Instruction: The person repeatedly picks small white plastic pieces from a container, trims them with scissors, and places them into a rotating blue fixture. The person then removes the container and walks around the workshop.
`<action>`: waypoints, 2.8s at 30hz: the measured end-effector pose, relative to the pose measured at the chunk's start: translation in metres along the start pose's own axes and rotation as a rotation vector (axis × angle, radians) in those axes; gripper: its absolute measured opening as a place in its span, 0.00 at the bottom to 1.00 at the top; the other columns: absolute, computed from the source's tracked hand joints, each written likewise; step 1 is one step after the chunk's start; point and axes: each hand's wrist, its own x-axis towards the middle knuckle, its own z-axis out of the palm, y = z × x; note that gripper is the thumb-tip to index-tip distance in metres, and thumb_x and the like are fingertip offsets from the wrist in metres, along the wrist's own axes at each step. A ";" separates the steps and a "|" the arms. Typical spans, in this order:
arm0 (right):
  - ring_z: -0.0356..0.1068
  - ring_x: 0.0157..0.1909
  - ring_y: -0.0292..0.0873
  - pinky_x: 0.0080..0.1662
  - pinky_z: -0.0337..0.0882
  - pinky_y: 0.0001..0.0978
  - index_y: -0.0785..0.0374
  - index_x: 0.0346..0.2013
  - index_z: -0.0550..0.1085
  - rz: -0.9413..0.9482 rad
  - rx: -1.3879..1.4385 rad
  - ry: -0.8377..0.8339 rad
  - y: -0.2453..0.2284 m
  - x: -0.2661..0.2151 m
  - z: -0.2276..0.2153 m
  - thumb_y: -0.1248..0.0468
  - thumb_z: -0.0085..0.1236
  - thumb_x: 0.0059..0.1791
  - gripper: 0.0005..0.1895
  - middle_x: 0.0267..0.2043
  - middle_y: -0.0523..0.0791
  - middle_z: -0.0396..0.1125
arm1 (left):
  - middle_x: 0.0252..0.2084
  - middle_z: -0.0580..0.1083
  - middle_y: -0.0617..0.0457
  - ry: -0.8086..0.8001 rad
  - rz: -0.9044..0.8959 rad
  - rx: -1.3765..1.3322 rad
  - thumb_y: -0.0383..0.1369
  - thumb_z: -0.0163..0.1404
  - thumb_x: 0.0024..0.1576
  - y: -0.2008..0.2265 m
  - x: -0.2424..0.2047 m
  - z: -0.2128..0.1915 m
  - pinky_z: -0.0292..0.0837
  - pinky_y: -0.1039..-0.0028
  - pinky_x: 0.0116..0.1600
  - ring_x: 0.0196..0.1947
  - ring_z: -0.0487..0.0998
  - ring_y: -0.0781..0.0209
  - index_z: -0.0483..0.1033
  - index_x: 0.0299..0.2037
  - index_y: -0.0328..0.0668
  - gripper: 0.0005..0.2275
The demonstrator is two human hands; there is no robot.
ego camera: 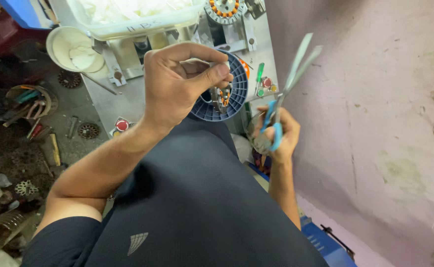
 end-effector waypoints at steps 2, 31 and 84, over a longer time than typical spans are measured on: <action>0.66 0.30 0.30 0.33 0.64 0.22 0.67 0.51 0.78 0.052 -0.183 -0.019 -0.015 -0.026 0.030 0.47 0.72 0.44 0.31 0.31 0.40 0.68 | 0.40 0.82 0.47 -0.011 0.053 0.119 0.24 0.61 0.62 -0.005 0.004 0.002 0.86 0.77 0.48 0.40 0.86 0.63 0.82 0.45 0.33 0.05; 0.67 0.21 0.28 0.25 0.60 0.19 0.67 0.42 0.79 0.073 -0.571 -0.101 -0.048 -0.016 0.078 0.62 0.70 0.45 0.16 0.22 0.40 0.70 | 0.38 0.83 0.49 0.105 0.153 0.209 0.23 0.61 0.61 -0.027 0.001 -0.017 0.85 0.81 0.44 0.37 0.86 0.68 0.83 0.43 0.34 0.03; 0.73 0.43 0.37 0.46 0.74 0.26 0.71 0.46 0.72 -0.154 -0.457 -0.244 -0.060 0.041 0.094 0.77 0.57 0.55 0.06 0.44 0.49 0.70 | 0.42 0.75 0.50 -0.173 0.367 0.471 0.22 0.61 0.58 -0.042 -0.043 -0.036 0.76 0.71 0.46 0.41 0.78 0.58 0.78 0.43 0.37 0.07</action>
